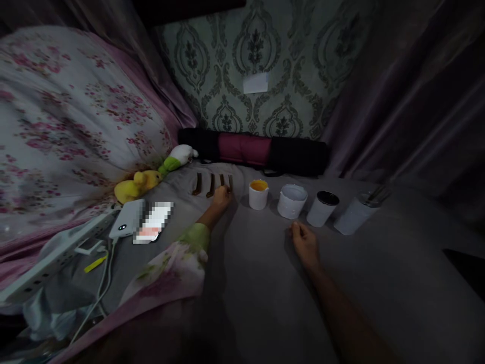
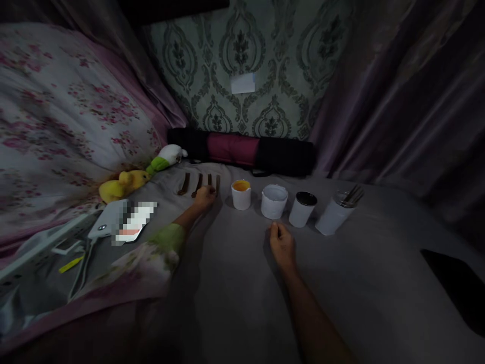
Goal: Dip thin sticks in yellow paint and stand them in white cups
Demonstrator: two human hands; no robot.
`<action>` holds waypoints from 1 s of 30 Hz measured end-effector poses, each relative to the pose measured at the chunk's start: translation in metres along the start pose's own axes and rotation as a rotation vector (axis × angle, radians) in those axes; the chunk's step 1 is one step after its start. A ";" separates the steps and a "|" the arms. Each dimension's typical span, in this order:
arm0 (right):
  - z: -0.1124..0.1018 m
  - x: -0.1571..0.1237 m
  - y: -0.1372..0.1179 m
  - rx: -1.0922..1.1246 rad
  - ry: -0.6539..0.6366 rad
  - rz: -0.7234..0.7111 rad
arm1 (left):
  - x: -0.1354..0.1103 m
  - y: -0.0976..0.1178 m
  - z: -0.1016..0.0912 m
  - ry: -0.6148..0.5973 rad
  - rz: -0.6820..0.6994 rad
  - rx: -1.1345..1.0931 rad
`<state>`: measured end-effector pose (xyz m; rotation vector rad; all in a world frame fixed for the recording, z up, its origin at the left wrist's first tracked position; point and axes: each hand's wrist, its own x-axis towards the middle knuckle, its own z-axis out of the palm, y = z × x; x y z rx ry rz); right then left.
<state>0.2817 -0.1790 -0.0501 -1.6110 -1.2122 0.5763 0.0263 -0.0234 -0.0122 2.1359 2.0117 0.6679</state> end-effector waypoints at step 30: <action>-0.001 -0.001 -0.004 0.033 0.054 0.034 | 0.004 -0.007 0.026 -0.003 -0.046 0.020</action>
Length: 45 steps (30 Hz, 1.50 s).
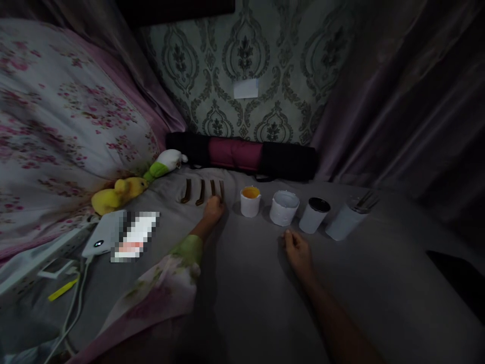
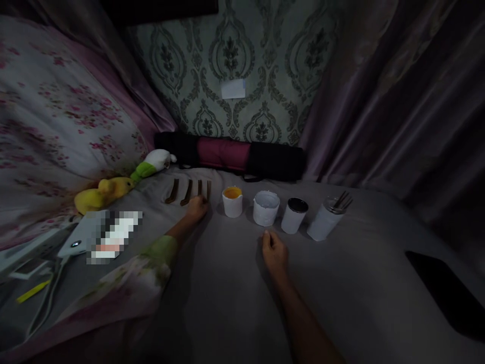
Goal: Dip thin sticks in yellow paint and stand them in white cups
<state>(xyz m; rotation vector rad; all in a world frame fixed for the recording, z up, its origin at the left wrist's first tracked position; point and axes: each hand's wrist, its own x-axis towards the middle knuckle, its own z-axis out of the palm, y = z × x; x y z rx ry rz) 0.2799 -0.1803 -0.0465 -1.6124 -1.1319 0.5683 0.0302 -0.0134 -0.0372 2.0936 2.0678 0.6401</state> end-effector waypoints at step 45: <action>-0.003 -0.004 -0.008 0.030 -0.059 0.022 | -0.025 0.009 0.004 0.185 -0.037 -0.114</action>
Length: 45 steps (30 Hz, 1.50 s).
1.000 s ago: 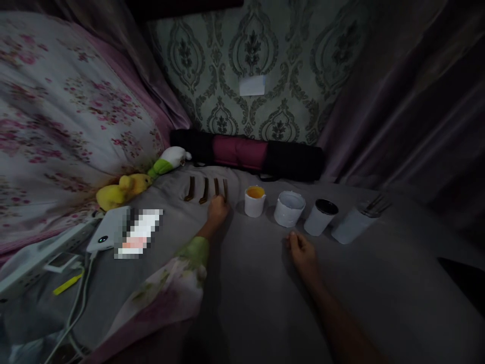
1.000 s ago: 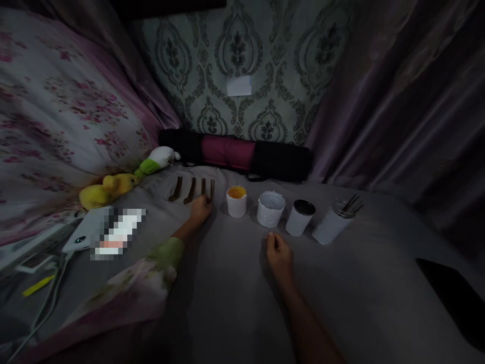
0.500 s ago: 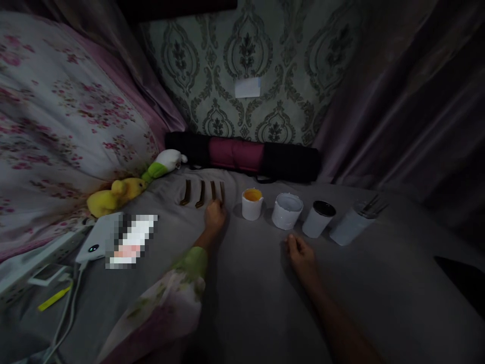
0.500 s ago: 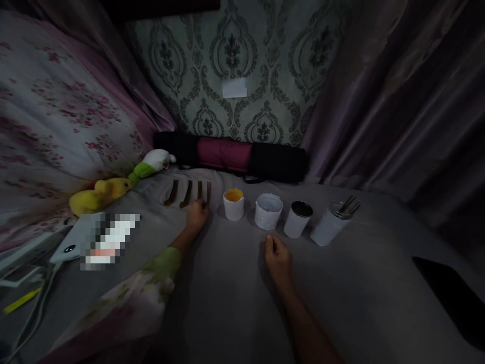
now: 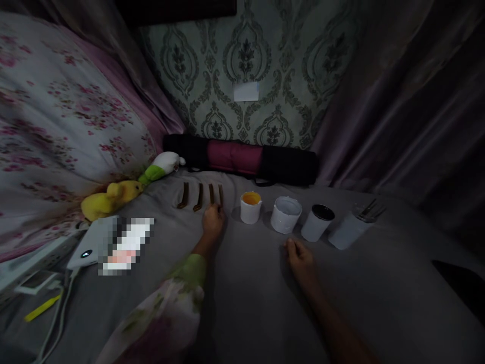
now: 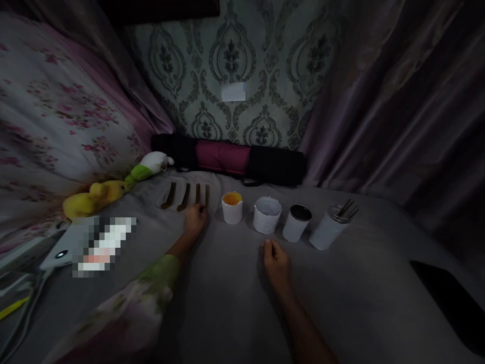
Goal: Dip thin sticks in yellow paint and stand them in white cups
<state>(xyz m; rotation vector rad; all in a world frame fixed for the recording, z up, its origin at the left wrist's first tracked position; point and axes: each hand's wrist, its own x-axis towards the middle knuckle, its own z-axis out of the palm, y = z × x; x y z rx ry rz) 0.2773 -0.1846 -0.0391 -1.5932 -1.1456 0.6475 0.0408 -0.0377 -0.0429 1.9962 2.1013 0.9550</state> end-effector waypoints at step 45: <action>0.001 0.003 0.009 0.006 -0.014 -0.035 | -0.014 0.006 -0.003 -0.049 -0.086 -0.564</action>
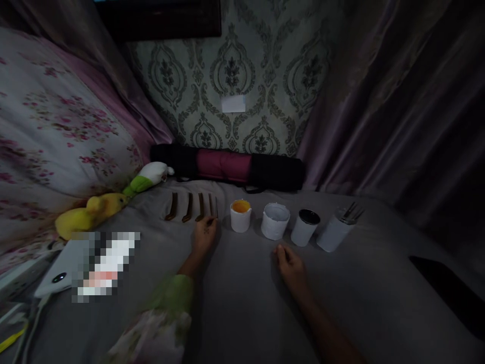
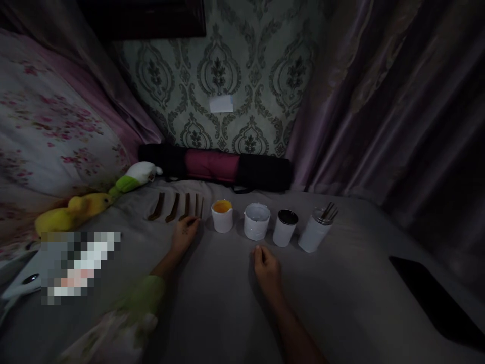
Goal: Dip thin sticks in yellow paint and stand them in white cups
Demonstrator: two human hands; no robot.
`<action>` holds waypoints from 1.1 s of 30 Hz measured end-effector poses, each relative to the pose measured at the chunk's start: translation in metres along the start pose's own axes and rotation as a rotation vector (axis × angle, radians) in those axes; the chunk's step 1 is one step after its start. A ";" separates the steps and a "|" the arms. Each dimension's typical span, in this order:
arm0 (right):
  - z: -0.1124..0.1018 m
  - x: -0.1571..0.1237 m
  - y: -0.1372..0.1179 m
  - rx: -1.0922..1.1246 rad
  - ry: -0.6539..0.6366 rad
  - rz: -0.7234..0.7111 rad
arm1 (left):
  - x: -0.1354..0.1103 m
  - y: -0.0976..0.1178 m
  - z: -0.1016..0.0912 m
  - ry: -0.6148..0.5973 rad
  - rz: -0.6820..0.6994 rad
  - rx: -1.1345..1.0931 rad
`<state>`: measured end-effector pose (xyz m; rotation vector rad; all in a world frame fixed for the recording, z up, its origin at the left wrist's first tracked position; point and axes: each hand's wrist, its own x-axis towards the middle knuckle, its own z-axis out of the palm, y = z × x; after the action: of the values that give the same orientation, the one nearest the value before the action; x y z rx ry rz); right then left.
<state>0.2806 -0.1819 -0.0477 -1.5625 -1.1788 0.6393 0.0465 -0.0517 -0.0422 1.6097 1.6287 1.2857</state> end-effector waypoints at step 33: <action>-0.001 -0.001 -0.002 0.007 0.030 -0.030 | -0.069 0.038 0.004 -0.285 -0.621 -1.023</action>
<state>0.2798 -0.1835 -0.0459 -1.5408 -1.1738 0.5975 0.0795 -0.1218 -0.0280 0.5557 0.8895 1.1554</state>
